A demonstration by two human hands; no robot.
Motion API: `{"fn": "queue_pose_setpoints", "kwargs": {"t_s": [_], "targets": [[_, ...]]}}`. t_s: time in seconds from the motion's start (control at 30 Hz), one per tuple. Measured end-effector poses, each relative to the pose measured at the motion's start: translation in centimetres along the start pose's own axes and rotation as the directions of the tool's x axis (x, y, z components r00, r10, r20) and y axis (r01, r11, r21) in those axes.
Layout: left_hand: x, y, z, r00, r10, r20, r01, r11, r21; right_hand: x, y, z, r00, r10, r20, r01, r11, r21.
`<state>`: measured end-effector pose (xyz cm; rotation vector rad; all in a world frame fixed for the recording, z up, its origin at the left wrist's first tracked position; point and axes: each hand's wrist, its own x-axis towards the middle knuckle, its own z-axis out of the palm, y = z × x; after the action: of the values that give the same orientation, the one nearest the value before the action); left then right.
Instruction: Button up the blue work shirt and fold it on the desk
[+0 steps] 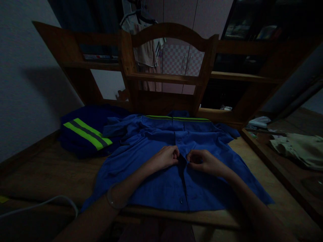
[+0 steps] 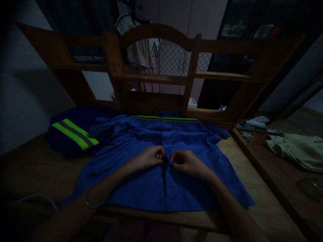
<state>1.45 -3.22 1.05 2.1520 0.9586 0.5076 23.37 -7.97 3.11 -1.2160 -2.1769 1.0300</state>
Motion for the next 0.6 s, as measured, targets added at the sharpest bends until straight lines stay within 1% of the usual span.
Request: {"fn": "queue_pose_setpoints", "kwargs": {"t_s": [0.13,0.27,0.47,0.6], "targets": [[-0.09,0.3,-0.05,0.999,0.025,0.031,-0.027,0.996,0.083,0.38,0.05,0.35,0.999,-0.013,-0.05,0.012,1.0,-0.015],[-0.23,0.54,-0.36,0.999,0.026,0.044,-0.029,0.996,0.082,0.7,0.01,0.85,0.998,-0.031,-0.062,0.03,0.999,-0.014],[-0.46,0.5,-0.53,0.999,0.004,0.039,-0.004,1.0,-0.002,0.89,0.03,1.03,0.998,-0.05,-0.049,0.051,0.998,0.039],[-0.19,0.46,-0.48,0.998,-0.037,0.053,0.044,0.99,-0.134,1.04,-0.09,0.89,0.995,-0.052,-0.087,0.055,0.998,0.024]]}}
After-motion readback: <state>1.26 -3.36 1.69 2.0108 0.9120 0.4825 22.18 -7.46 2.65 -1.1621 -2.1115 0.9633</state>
